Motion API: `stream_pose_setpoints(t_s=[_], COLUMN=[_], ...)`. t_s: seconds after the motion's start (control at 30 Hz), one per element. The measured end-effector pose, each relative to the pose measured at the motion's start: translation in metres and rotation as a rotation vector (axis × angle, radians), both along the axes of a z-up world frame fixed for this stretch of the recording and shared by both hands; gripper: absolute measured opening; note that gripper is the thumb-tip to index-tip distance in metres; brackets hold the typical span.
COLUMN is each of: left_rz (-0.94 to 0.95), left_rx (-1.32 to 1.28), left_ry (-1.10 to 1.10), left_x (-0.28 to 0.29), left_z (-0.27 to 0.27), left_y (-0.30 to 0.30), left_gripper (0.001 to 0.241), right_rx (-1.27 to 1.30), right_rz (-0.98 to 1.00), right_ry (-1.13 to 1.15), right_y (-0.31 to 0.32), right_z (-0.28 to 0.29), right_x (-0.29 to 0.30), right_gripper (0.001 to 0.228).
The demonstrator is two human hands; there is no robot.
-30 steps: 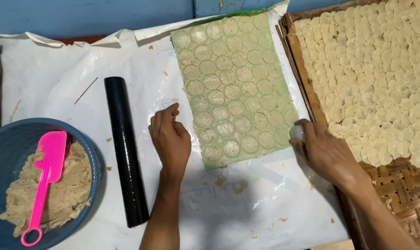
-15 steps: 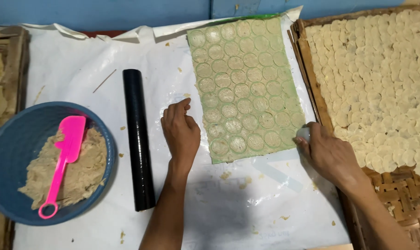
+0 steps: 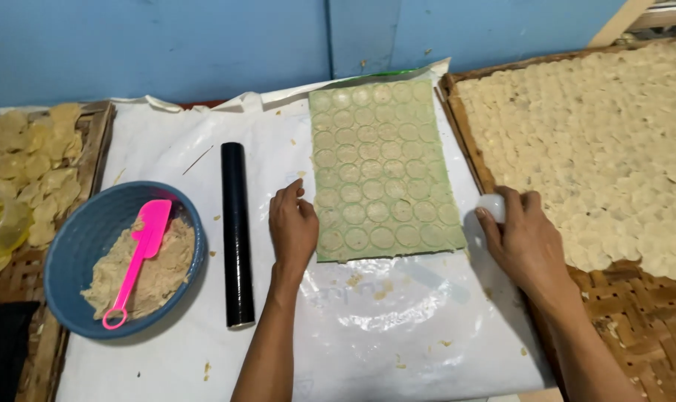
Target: Cutting small circles out of a sheet of dough and placing them on a drying tray.
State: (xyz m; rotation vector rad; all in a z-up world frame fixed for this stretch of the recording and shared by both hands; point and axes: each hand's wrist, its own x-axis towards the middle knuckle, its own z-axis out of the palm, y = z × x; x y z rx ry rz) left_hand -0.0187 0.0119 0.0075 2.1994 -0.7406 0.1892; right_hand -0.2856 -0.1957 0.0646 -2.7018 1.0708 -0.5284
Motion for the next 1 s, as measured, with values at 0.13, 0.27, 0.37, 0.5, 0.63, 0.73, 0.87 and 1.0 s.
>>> stream_pose_setpoints(t_s=[0.13, 0.27, 0.37, 0.5, 0.63, 0.73, 0.87, 1.0], left_rz=[0.031, 0.092, 0.097, 0.094, 0.159, 0.194, 0.192, 0.258], left_rx=[0.164, 0.359, 0.331, 0.227, 0.171, 0.180, 0.061, -0.227], left_ry=[0.131, 0.239, 0.390, 0.569, 0.635, 0.661, 0.549, 0.173], left_x=[-0.002, 0.007, 0.002, 0.005, 0.020, 0.031, 0.017, 0.012], left_z=[0.007, -0.003, 0.016, 0.032, 0.014, 0.000, 0.031, 0.034], left_y=[-0.001, -0.004, -0.006, -0.004, -0.004, -0.001, -0.004, -0.011], left_gripper=[0.036, 0.034, 0.037, 0.040, 0.038, 0.035, 0.032, 0.024], right_rx=[0.111, 0.060, -0.022, -0.125, -0.315, -0.279, 0.021, 0.003], right_rz=[-0.022, 0.004, 0.007, 0.006, 0.055, 0.265, 0.549, 0.594], right_ry=[0.040, -0.060, -0.092, -0.026, -0.063, -0.129, -0.042, -0.011], right_y=[-0.051, -0.105, -0.142, -0.194, -0.130, -0.088, -0.045, -0.038], right_z=[-0.020, -0.041, -0.049, -0.079, -0.032, -0.017, -0.020, -0.048], right_x=[0.025, 0.063, 0.091, 0.117, 0.114, 0.125, 0.173, 0.249], right_gripper=[0.055, 0.054, 0.052, 0.058, 0.071, 0.061, 0.035, 0.027])
